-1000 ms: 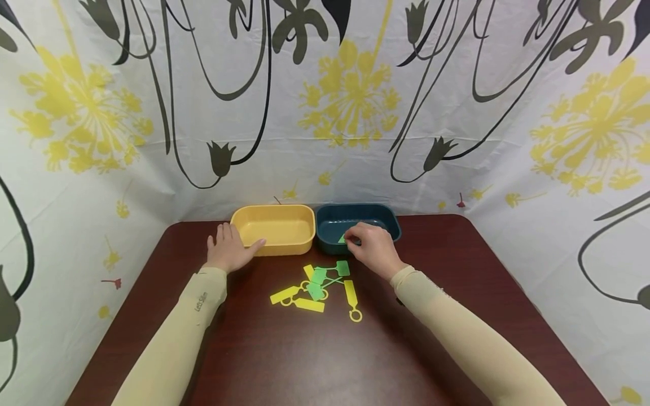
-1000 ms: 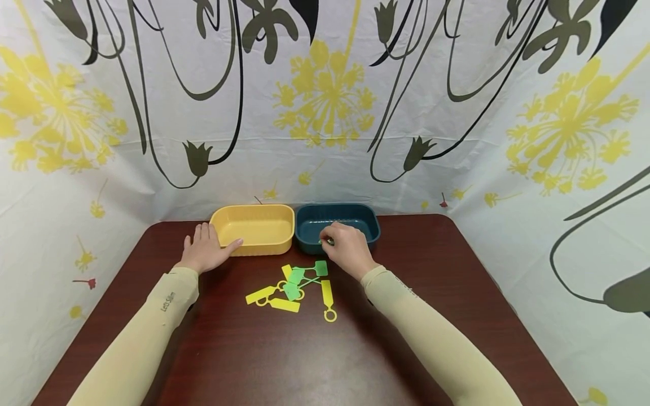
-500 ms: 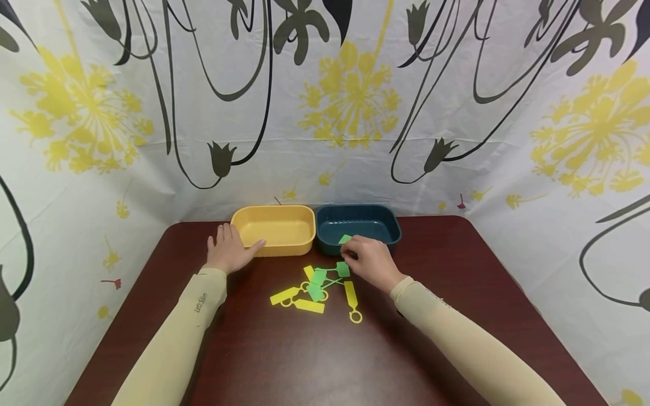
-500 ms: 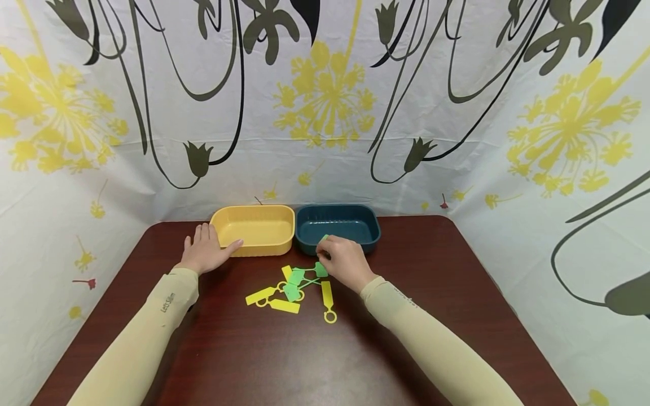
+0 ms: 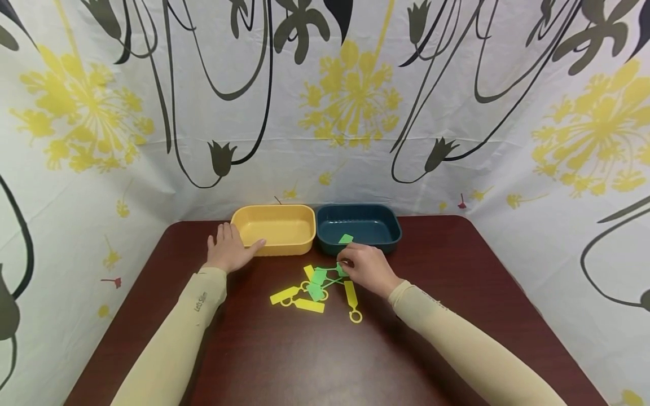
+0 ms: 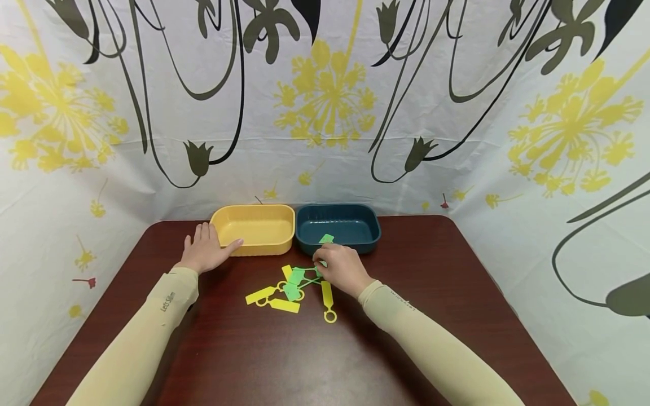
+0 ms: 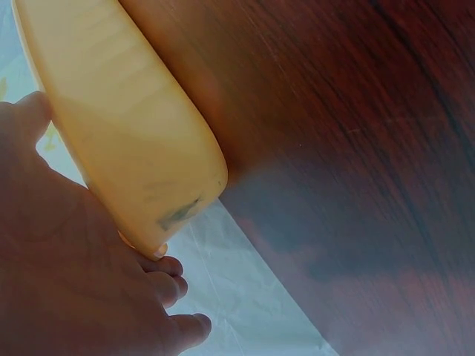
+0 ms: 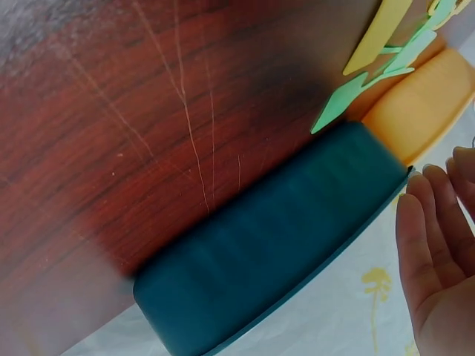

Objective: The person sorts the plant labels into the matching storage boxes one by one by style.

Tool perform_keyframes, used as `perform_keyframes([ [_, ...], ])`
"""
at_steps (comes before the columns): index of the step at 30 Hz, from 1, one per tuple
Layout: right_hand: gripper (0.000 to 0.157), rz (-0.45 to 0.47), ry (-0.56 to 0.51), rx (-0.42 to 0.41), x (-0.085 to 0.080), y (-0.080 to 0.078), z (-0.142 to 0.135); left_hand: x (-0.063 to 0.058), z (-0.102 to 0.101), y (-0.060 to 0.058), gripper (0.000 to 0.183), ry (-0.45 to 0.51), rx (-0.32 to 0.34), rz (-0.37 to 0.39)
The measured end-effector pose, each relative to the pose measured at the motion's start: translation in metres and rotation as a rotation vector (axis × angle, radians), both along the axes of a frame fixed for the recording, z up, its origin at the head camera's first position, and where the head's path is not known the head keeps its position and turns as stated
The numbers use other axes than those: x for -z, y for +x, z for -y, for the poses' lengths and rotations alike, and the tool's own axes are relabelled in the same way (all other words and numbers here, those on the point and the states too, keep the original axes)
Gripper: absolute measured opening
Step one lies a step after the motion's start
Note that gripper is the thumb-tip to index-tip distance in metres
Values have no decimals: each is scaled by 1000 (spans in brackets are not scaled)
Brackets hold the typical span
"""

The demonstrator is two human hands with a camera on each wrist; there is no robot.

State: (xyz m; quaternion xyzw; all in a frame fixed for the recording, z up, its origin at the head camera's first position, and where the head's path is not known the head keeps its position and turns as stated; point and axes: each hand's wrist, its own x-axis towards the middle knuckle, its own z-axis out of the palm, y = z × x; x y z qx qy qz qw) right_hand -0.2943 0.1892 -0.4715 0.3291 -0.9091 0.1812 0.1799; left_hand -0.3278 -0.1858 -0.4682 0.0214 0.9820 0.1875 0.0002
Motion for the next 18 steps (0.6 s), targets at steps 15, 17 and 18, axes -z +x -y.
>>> perform_keyframes([
  [15, 12, 140, 104, -36, 13, -2, 7, 0, -1, -1, 120, 6, 1, 6],
  [17, 12, 163, 120, -49, 15, -2, 8, 0, -1, -1, 120, 3, -2, 7],
  [18, 12, 176, 130, -54, 15, -2, 9, 0, -1, -1, 121, 2, -3, 7],
])
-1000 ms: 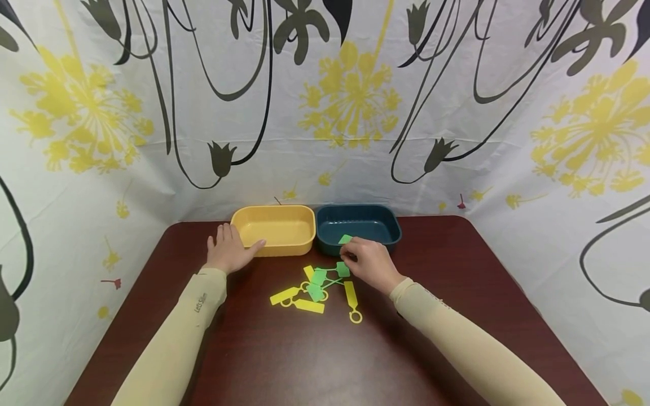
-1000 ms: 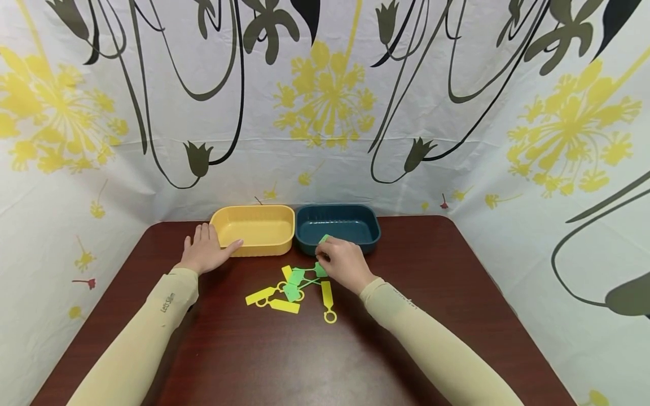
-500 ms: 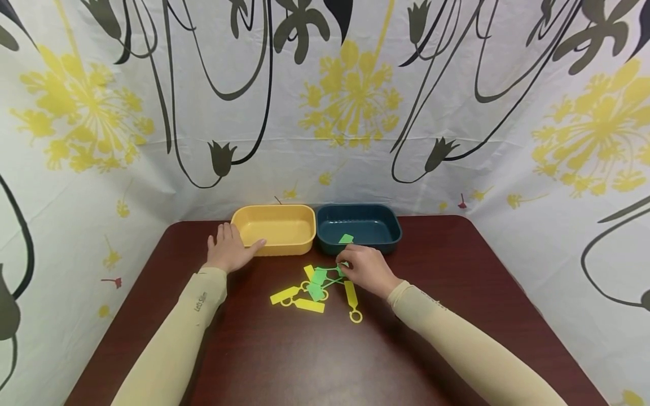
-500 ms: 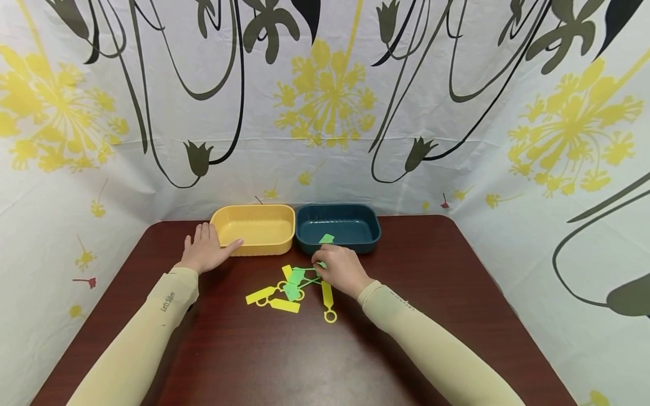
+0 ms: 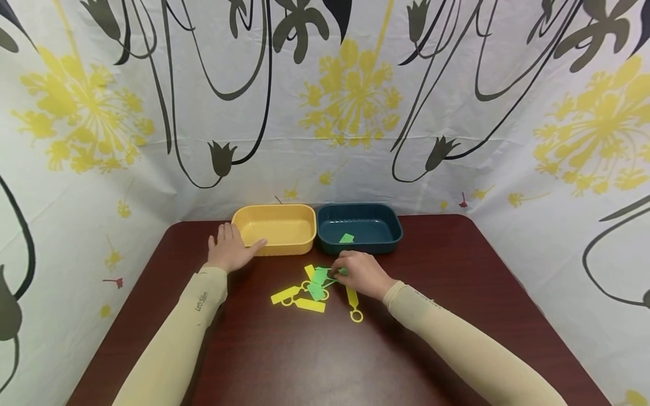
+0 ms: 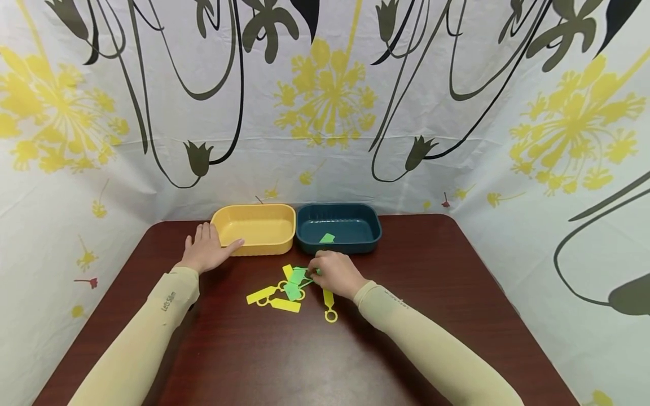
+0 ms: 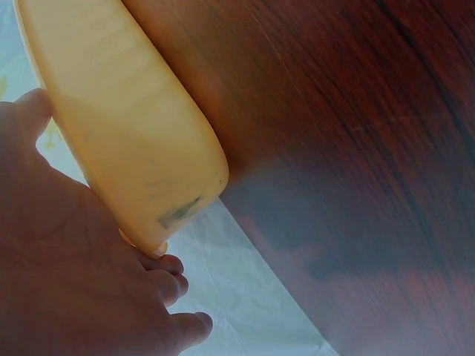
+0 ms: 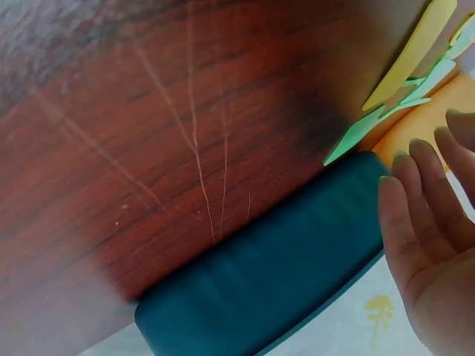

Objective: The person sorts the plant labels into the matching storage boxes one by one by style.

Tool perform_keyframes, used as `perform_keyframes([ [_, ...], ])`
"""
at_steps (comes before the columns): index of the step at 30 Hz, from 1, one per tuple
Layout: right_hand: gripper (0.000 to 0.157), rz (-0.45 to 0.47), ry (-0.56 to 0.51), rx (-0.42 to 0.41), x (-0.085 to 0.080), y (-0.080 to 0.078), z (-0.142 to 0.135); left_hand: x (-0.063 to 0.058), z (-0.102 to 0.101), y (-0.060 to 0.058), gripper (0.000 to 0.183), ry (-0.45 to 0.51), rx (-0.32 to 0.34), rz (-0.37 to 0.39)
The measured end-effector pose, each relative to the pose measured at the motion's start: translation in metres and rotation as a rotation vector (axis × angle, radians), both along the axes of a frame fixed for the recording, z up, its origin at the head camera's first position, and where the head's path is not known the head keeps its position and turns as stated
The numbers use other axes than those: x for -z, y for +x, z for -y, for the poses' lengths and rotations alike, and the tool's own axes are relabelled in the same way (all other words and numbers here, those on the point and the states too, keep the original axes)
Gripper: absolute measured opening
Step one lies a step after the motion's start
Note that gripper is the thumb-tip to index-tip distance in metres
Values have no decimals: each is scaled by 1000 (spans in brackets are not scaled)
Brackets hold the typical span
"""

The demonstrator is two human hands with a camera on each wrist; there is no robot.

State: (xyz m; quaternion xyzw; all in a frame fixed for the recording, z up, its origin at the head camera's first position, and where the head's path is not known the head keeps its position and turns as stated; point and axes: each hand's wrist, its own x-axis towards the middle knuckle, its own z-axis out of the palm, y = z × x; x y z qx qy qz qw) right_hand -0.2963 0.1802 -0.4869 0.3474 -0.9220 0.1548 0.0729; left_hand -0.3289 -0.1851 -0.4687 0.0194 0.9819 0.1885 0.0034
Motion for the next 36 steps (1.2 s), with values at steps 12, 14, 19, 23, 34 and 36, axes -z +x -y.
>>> perform_keyframes([
  [12, 18, 61, 95, -30, 4, 0, 5, 0, 1, 1, 121, 3, 1, 10],
  [14, 18, 60, 101, -33, 5, 0, 5, 0, 2, 1, 121, 3, 0, 10],
  [19, 18, 54, 110, -40, 6, 0, 6, 1, 2, 1, 121, 4, 1, 7],
  [23, 17, 49, 112, -37, 7, -1, 6, 1, 2, -1, 121, 5, 2, 0],
  [34, 11, 72, 135, -11, 7, -3, 6, 3, 2, -2, 120, 0, -5, 2],
  [36, 10, 70, 140, -12, 6, -3, 6, 3, 3, -2, 120, 0, -6, 3],
])
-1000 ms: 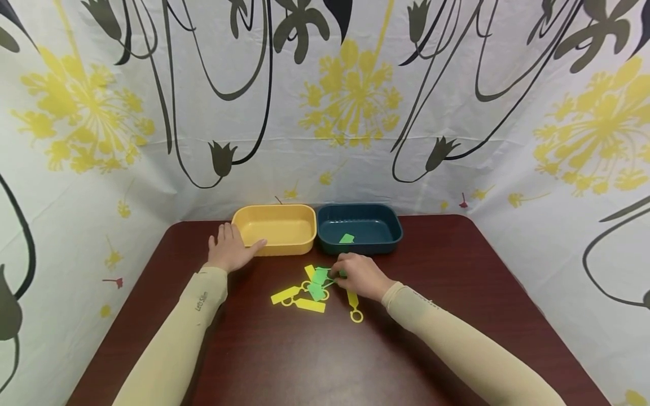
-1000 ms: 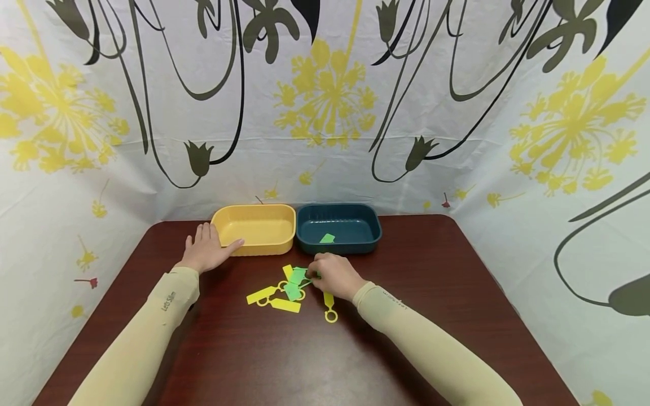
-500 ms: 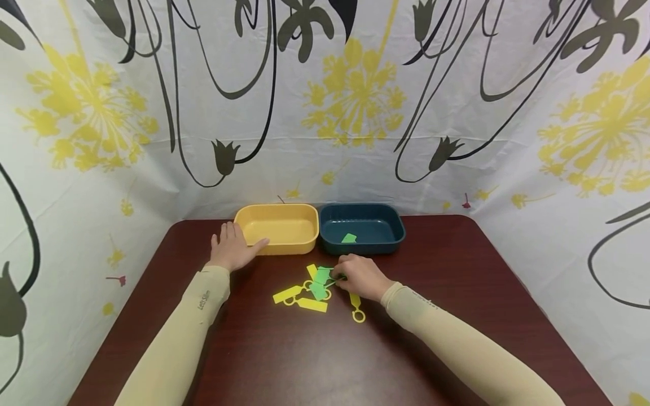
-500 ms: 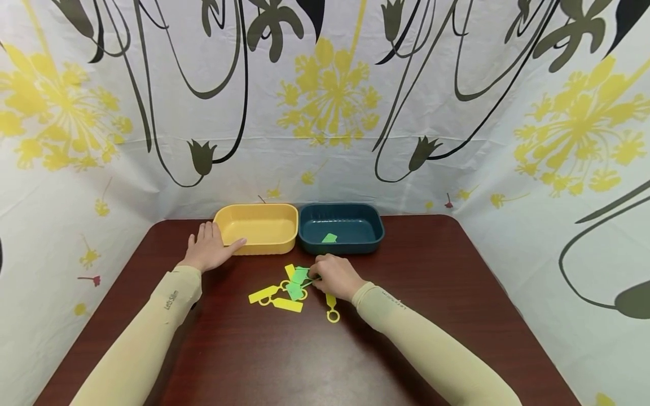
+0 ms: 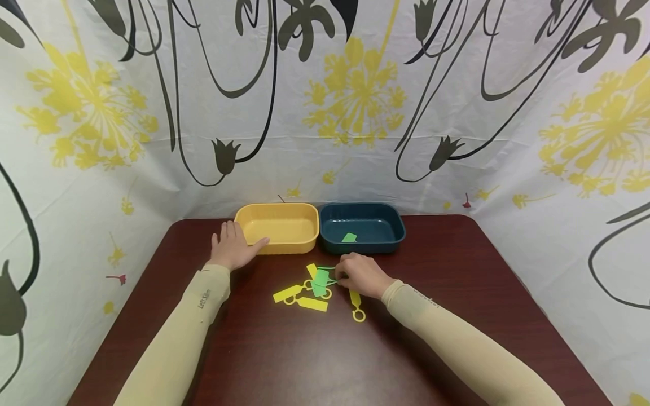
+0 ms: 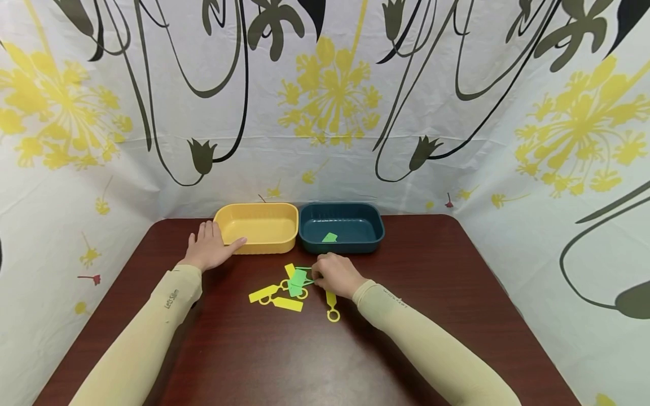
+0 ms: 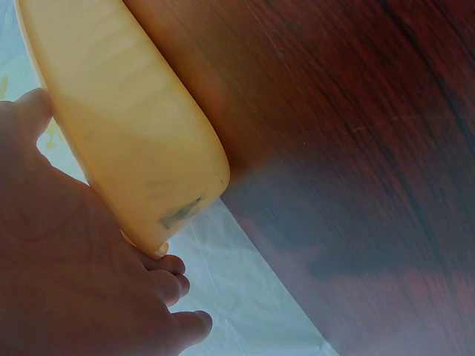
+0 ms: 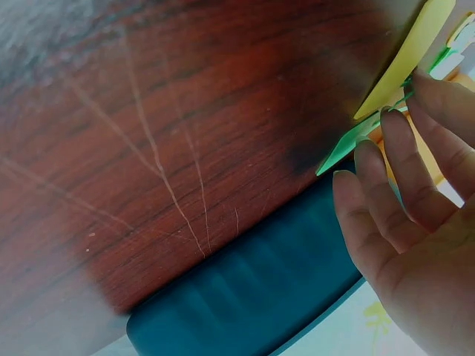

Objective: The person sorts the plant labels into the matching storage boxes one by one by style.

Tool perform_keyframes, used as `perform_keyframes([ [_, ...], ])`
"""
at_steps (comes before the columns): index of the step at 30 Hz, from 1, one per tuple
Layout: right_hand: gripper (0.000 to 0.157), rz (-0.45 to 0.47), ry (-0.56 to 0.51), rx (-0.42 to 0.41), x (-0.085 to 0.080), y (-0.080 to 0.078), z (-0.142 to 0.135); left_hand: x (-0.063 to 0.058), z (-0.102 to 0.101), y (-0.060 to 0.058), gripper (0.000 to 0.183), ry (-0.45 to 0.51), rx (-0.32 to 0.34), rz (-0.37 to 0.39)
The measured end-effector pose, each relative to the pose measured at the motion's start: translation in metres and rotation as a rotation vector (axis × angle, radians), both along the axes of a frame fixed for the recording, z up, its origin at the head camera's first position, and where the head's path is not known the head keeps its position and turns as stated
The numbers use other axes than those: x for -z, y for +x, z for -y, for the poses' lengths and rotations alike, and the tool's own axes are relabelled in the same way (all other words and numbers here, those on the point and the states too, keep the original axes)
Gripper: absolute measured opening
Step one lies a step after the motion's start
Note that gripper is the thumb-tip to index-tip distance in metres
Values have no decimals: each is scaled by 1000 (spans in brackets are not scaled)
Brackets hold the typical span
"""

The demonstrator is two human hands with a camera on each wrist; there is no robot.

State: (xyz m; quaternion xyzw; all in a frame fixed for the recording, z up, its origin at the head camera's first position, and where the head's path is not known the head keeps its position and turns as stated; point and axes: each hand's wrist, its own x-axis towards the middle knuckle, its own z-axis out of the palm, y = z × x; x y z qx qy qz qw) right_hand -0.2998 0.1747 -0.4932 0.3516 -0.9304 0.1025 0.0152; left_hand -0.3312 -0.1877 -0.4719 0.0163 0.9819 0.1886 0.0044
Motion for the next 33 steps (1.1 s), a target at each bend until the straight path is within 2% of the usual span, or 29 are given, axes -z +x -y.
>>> perform_keyframes([
  [9, 7, 21, 39, 11, -4, 0, -1, -6, -1, 3, 119, 3, 6, -6],
  [15, 6, 7, 25, 8, -9, 1, -3, -10, -1, 4, 119, -18, 8, -3],
  [33, 8, -60, -5, -9, -21, 10, -5, -7, -1, 5, 120, -8, 8, 2],
])
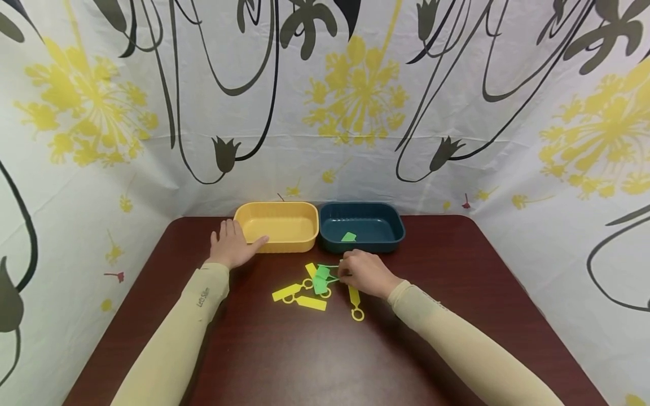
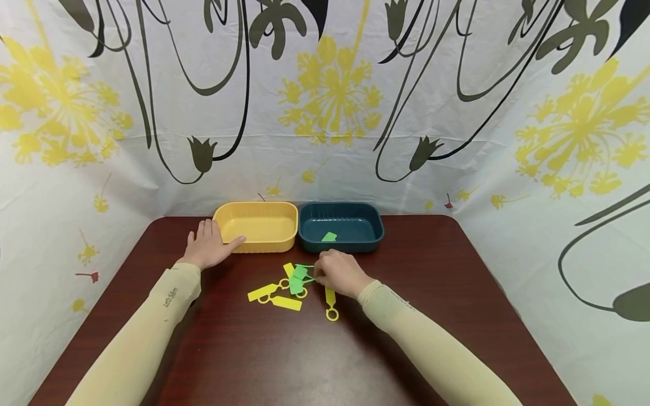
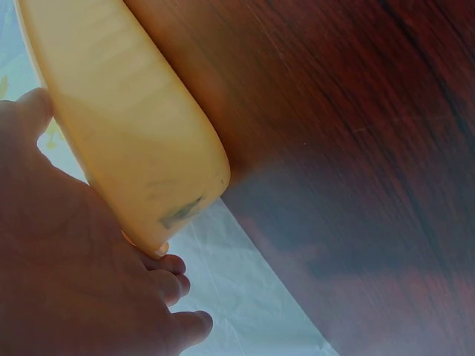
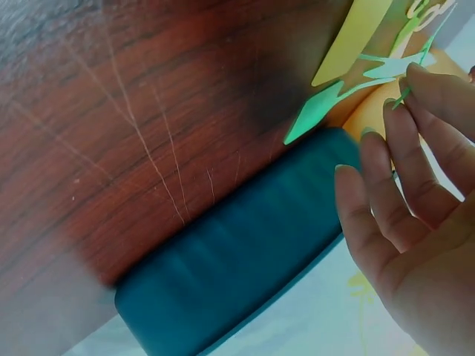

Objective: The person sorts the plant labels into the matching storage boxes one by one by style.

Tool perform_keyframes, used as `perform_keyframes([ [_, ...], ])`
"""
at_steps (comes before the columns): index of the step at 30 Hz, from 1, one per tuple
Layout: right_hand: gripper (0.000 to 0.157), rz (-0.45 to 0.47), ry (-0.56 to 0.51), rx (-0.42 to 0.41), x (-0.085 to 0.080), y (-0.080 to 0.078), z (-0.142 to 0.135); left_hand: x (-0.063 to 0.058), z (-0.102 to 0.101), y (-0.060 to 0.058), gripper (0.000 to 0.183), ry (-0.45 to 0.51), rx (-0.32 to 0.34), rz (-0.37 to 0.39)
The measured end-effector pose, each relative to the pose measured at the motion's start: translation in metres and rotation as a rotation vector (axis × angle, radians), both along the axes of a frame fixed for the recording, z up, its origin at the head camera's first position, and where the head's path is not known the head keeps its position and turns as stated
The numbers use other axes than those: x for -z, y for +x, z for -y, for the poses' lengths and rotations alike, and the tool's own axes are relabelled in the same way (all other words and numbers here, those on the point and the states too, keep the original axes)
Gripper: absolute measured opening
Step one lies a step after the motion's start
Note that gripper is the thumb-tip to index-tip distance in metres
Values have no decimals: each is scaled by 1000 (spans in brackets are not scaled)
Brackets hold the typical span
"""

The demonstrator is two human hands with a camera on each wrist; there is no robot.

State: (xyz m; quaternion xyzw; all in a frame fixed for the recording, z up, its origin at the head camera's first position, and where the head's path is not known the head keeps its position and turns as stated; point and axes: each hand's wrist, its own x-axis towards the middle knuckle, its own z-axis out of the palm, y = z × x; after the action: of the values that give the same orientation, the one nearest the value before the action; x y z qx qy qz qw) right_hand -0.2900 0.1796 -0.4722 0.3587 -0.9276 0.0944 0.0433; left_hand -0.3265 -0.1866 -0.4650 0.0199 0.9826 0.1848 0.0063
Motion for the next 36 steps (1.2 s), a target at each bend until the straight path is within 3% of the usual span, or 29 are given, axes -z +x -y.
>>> perform_keyframes([
  [18, 10, -58, -61, 12, -11, 7, -6, 3, -1, -1, 119, 3, -10, -16],
  [27, 9, -59, -99, 17, -15, 8, -6, 16, 5, -13, 127, 2, -3, 23],
  [36, 8, -72, -119, 24, -20, 7, -6, 8, 1, -6, 121, 4, -6, 15],
])
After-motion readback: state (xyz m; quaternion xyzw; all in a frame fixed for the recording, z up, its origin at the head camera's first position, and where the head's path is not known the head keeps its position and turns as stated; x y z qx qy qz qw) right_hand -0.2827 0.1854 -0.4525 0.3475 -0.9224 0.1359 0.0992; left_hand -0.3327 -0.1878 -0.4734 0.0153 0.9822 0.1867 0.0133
